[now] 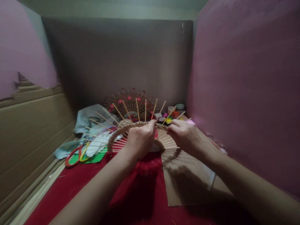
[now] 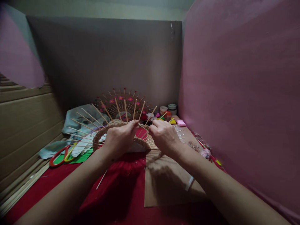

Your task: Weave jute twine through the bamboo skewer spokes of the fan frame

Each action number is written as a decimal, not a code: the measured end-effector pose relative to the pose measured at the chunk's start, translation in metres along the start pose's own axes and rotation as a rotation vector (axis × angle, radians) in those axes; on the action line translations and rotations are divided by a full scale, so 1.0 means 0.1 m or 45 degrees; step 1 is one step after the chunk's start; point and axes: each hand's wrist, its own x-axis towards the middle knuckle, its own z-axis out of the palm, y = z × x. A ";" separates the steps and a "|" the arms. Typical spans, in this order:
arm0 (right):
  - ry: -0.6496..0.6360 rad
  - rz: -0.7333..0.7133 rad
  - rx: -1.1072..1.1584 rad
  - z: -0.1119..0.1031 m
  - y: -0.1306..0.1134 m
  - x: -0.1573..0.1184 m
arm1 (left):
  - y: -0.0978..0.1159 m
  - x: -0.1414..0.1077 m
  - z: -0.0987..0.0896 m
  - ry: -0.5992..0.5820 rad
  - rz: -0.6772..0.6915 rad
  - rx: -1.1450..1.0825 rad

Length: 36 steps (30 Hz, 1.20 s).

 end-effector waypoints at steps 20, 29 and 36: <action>0.262 -0.182 -0.420 -0.35 0.16 0.34 | 0.11 0.09 -0.11 -0.080 -0.191 -0.056; -0.459 0.446 0.359 -0.53 0.26 0.69 | 0.12 0.09 -0.12 -0.081 -0.206 -0.063; -0.914 0.574 1.117 -0.39 0.66 0.85 | 0.12 0.09 -0.14 -0.115 -0.207 -0.062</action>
